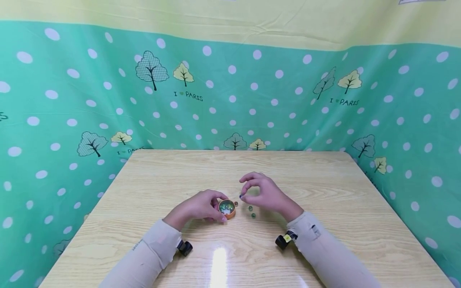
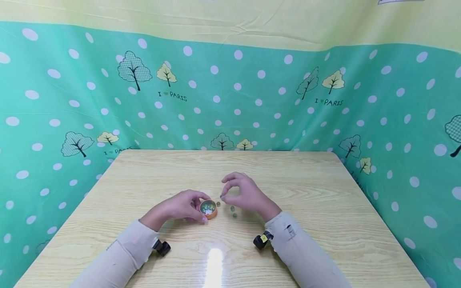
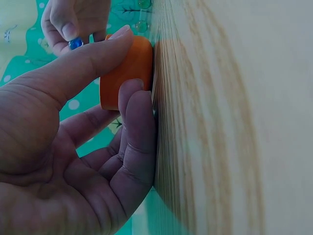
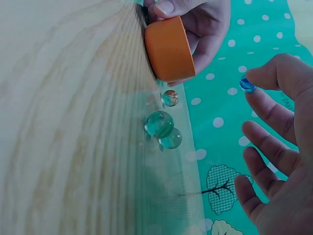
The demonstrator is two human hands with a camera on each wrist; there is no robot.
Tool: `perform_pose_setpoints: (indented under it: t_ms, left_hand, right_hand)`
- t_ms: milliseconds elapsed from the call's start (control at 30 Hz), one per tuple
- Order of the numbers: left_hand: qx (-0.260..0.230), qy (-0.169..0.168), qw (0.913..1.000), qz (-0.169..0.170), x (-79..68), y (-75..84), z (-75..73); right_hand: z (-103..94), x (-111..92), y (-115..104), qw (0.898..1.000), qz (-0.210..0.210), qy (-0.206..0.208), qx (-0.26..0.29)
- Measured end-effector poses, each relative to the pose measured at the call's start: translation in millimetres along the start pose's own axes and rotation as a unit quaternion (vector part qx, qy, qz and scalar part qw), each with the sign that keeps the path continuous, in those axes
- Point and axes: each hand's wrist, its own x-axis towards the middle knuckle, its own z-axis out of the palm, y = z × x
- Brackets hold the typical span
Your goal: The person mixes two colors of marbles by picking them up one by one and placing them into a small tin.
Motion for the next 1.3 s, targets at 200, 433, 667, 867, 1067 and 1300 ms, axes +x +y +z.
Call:
perform_pose_setpoints:
  t_ms: [200, 433, 667, 867, 1067, 1300]
  left_hand:
    - [0.003, 0.003, 1.0000, -0.007, 0.2, 2.2, 0.5]
    - [0.004, 0.007, 0.9999, -0.010, 0.4, 4.3, 0.7]
    - [0.007, 0.004, 0.9999, -0.013, -1.3, 5.6, 1.0]
    - [0.001, 0.000, 0.9999, -0.010, -2.1, 5.3, 0.5]
    - [0.003, -0.001, 1.0000, -0.009, -1.7, 4.2, 0.9]
    - [0.007, 0.000, 0.9999, -0.008, -1.5, 2.8, 1.1]
  right_hand:
    - [1.8, 1, -4, 1.000, 0.017, -0.013, 0.010]
    - [4.8, 0, -6, 0.999, 0.025, -0.017, 0.010]
    - [7.8, 1, -5, 1.000, 0.022, -0.013, 0.008]
    - [10.4, 1, -4, 1.000, 0.017, -0.012, 0.009]
    - [15.6, 1, -5, 0.999, 0.024, -0.020, 0.009]
    - [18.2, 0, -9, 0.999, 0.025, -0.024, 0.002]
